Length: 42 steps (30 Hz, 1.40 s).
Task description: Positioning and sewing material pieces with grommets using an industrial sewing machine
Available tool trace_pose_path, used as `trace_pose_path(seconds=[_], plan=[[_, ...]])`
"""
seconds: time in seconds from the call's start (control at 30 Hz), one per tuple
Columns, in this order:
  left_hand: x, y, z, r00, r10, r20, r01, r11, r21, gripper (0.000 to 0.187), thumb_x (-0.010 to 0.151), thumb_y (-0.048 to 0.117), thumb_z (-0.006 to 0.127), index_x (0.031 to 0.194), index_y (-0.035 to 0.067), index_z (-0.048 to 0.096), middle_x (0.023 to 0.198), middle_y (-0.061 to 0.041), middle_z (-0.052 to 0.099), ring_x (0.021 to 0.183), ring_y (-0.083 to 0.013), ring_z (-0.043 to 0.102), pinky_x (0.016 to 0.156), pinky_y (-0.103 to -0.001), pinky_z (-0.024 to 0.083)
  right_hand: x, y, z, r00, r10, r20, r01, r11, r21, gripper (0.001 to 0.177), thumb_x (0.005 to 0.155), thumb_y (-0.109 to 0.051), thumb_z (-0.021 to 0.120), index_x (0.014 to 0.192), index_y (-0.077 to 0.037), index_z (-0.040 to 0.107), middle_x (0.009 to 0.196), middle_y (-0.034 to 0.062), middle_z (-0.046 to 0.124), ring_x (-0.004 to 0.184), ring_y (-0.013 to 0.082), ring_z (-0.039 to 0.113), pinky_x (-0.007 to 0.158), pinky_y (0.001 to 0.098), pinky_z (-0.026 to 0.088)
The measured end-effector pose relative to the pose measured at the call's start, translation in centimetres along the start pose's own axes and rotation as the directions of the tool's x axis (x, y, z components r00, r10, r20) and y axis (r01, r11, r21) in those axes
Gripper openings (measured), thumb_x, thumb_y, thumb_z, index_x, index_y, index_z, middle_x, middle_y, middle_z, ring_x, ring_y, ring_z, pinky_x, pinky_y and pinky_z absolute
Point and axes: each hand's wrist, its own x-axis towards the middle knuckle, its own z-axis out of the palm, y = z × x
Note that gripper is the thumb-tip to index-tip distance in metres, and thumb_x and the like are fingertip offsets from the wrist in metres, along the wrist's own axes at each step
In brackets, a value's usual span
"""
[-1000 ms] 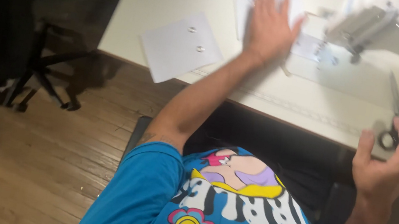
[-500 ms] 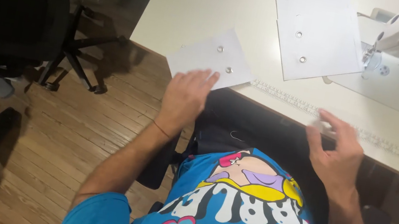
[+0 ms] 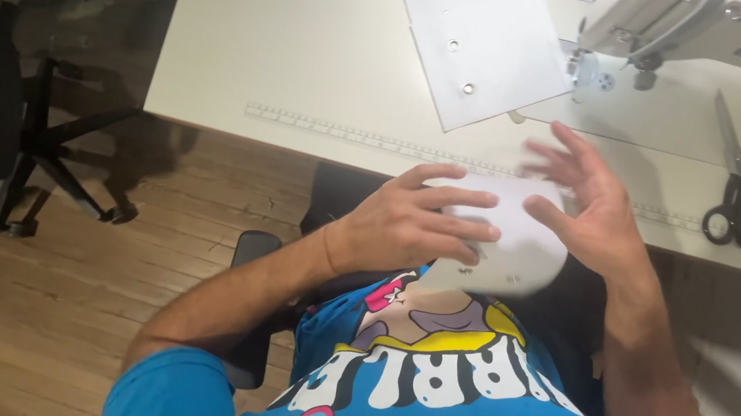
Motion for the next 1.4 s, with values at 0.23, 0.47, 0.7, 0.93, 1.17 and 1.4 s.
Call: trace_pose_path(seconds=[0.23, 0.47, 0.7, 0.93, 1.17, 1.4], plan=[[1.5, -10.1, 2.2, 0.947, -0.305, 0.098, 0.295, 0.950, 0.106, 0.034, 0.105, 0.025, 0.062, 0.138, 0.015, 0.060, 0.141, -0.013, 0.062, 0.136, -0.0345, 0.055, 0.116, -0.053, 0.039, -0.2, 3.3, -1.0, 0.945, 0.223, -0.240, -0.203, 0.973, 0.107, 0.028, 0.102, -0.007, 0.072, 0.130, -0.007, 0.071, 0.101, 0.0110, 0.075, 0.089, 0.0117, 0.069, 0.075, 0.0261, 0.053], [2.7, -16.7, 0.6, 0.668, -0.676, 0.312, 0.527, 0.726, 0.442, 0.077, 0.101, 0.073, 0.043, 0.160, 0.024, 0.043, 0.169, -0.013, 0.031, 0.157, -0.0367, 0.025, 0.127, -0.060, 0.008, -0.9, 1.4, 1.8, 0.795, -0.603, -0.057, 0.434, 0.633, -0.641, 0.025, 0.091, -0.021, 0.083, 0.105, -0.004, 0.071, 0.111, 0.0217, 0.070, 0.101, 0.0434, 0.069, 0.088, 0.0518, 0.055], [3.4, -18.3, -1.4, 0.627, -0.710, 0.321, 0.550, 0.695, 0.462, 0.072, 0.105, 0.057, 0.041, 0.163, 0.013, 0.036, 0.170, -0.019, 0.024, 0.157, -0.0375, 0.014, 0.123, -0.059, -0.005, -2.9, 1.0, 3.4, 0.789, -0.613, 0.055, 0.495, 0.579, -0.647, 0.021, 0.094, -0.017, 0.084, 0.110, -0.005, 0.077, 0.118, 0.0146, 0.074, 0.109, 0.0311, 0.068, 0.099, 0.0410, 0.053], [-4.2, -6.6, 3.2, 0.995, -0.096, 0.030, 0.079, 0.926, 0.368, 0.030, 0.093, 0.046, 0.069, 0.081, 0.019, 0.061, 0.071, 0.003, 0.047, 0.061, -0.0194, 0.054, 0.060, -0.038, 0.045, -2.5, -0.4, 3.6, 0.704, 0.611, 0.362, -0.198, 0.658, -0.726, 0.068, 0.097, -0.062, 0.053, 0.124, 0.000, 0.060, 0.115, 0.0311, 0.068, 0.108, 0.0473, 0.069, 0.089, 0.0576, 0.057], [-7.3, -1.1, 3.4, 0.960, -0.278, 0.013, 0.264, 0.924, 0.278, 0.020, 0.094, 0.034, 0.071, 0.078, 0.024, 0.067, 0.066, 0.007, 0.057, 0.057, -0.0130, 0.057, 0.055, -0.028, 0.045, -3.8, 9.2, 10.4, 0.668, 0.645, 0.372, -0.335, 0.707, -0.623, 0.048, 0.102, -0.044, 0.050, 0.128, -0.007, 0.067, 0.109, 0.0275, 0.074, 0.107, 0.0461, 0.072, 0.088, 0.0582, 0.059], [-3.5, -0.3, -2.0, 0.810, -0.566, 0.156, 0.583, 0.805, -0.108, 0.091, 0.074, 0.062, 0.088, 0.147, 0.017, 0.056, 0.144, -0.006, 0.060, 0.131, -0.0271, 0.058, 0.104, -0.041, 0.044, -2.4, -3.9, 3.9, 0.954, 0.142, 0.264, -0.158, 0.987, 0.037, 0.012, 0.093, -0.008, 0.068, 0.101, -0.009, 0.077, 0.076, 0.0136, 0.077, 0.074, 0.0287, 0.078, 0.070, 0.0385, 0.059]])
